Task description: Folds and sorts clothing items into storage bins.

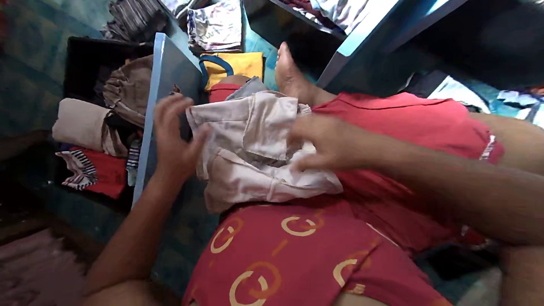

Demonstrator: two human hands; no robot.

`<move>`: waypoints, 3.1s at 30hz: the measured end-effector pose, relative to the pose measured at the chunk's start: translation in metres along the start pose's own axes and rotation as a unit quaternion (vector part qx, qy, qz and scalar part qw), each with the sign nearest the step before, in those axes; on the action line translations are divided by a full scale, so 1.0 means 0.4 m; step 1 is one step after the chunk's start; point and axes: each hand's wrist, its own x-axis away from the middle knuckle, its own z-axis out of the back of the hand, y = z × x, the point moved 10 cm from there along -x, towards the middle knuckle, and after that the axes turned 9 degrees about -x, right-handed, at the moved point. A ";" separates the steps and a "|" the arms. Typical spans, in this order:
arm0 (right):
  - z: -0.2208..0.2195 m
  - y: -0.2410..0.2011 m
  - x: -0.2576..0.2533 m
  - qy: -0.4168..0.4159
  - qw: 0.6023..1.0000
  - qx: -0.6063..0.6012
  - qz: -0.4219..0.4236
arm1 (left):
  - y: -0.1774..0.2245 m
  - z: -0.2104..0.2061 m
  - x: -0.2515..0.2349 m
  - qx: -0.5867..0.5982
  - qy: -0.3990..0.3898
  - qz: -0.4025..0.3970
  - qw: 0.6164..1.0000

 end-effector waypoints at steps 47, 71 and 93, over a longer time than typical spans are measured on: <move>-0.088 0.354 0.028 0.169 0.706 -0.600 -0.336 | -0.193 -0.141 0.193 0.222 -0.151 0.379 0.886; 0.181 0.106 0.079 0.211 0.824 -0.498 -0.167 | 0.314 -0.282 -0.025 0.113 0.042 0.014 0.993; 0.043 -0.233 -0.133 0.154 0.966 0.091 0.184 | 0.056 -0.157 0.129 0.413 -0.015 0.226 0.882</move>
